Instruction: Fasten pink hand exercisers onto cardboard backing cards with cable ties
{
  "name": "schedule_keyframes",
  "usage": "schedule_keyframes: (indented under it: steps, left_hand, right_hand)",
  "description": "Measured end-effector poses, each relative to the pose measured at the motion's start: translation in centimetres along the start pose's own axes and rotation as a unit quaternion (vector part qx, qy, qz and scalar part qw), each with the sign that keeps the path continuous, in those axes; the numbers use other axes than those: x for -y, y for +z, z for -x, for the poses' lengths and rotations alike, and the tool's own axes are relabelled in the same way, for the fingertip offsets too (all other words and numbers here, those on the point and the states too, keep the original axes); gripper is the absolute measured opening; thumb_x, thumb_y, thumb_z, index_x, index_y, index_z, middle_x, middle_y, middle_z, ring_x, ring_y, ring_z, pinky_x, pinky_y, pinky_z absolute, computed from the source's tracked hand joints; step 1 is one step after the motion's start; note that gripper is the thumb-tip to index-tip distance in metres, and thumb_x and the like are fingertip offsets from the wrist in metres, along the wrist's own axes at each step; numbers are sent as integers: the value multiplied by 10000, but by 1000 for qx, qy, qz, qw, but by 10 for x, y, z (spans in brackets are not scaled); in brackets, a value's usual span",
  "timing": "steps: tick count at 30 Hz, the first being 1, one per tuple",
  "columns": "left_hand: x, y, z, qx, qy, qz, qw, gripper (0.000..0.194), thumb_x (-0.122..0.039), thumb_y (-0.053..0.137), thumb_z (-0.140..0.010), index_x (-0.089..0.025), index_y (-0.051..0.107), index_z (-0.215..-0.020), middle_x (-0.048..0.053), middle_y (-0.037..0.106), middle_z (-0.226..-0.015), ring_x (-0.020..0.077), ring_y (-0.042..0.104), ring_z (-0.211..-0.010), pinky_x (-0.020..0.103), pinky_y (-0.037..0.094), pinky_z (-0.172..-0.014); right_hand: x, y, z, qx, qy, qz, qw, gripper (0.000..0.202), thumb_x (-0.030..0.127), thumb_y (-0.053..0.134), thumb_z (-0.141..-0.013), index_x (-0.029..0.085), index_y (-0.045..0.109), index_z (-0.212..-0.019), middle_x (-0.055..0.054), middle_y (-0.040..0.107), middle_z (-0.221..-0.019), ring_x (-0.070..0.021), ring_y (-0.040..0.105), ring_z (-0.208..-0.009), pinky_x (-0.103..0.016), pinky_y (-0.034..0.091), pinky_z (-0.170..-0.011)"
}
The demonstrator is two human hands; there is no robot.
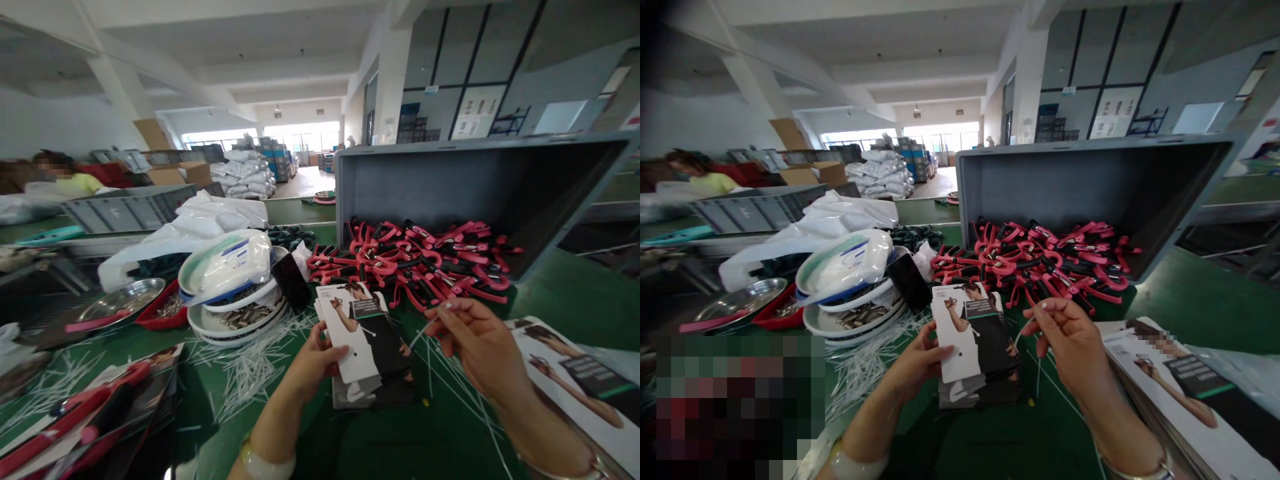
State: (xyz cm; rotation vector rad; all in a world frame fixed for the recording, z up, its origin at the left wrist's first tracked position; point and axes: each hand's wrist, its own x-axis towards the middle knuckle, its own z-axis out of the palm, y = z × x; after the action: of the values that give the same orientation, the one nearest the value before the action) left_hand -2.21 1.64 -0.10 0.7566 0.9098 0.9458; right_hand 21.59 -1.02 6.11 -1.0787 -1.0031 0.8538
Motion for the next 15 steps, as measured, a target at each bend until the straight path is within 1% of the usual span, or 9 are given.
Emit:
schedule_keyframes:
  steps: [3,5,7,10,13,15]
  left_hand:
    - [3,3,0,5,6,18,1000,675,-158,780,-602,-183,410,-1167,76,683,-932,207,670,-755,306,535,-628]
    - [6,4,0,5,10,23,1000,640,-162,776,-613,-181,423,-1147,75,681,-934,197,666,-749,301,538,-624]
    - [7,5,0,2,13,28,1000,609,-166,770,-623,-183,438,-1134,72,677,-941,194,664,-756,303,543,-628]
    - [6,6,0,-9,9,36,999,569,-170,754,-635,-189,453,-1117,61,669,-947,188,661,-758,311,549,-633]
    - [4,9,1,-24,2,39,999,542,-158,749,-621,-188,462,-1079,53,661,-945,184,656,-751,311,548,-624]
    - [4,11,1,-30,3,37,999,530,-156,749,-611,-189,464,-1057,49,654,-941,186,653,-752,306,540,-609]
  right_hand:
    - [-8,15,11,3,-14,-18,1000,351,438,738,-698,202,507,-819,-26,673,-766,-147,645,-575,-168,432,-335]
    - [-16,23,17,9,-15,9,1000,323,449,692,-749,204,495,-829,-26,674,-786,-134,639,-555,-177,448,-348]
    - [-23,28,21,18,-12,59,998,305,463,642,-792,205,487,-847,-28,679,-790,-109,605,-483,-181,441,-335]
    - [-28,29,24,16,-30,123,992,298,469,608,-817,206,477,-866,-28,684,-772,-91,563,-418,-195,449,-339]
    - [-28,24,22,-15,-64,147,987,296,461,615,-814,205,471,-851,-30,686,-764,-96,585,-447,-205,487,-396]
    - [-26,20,21,-22,-67,154,986,298,462,619,-809,209,465,-840,-32,688,-765,-103,599,-466,-204,492,-407]
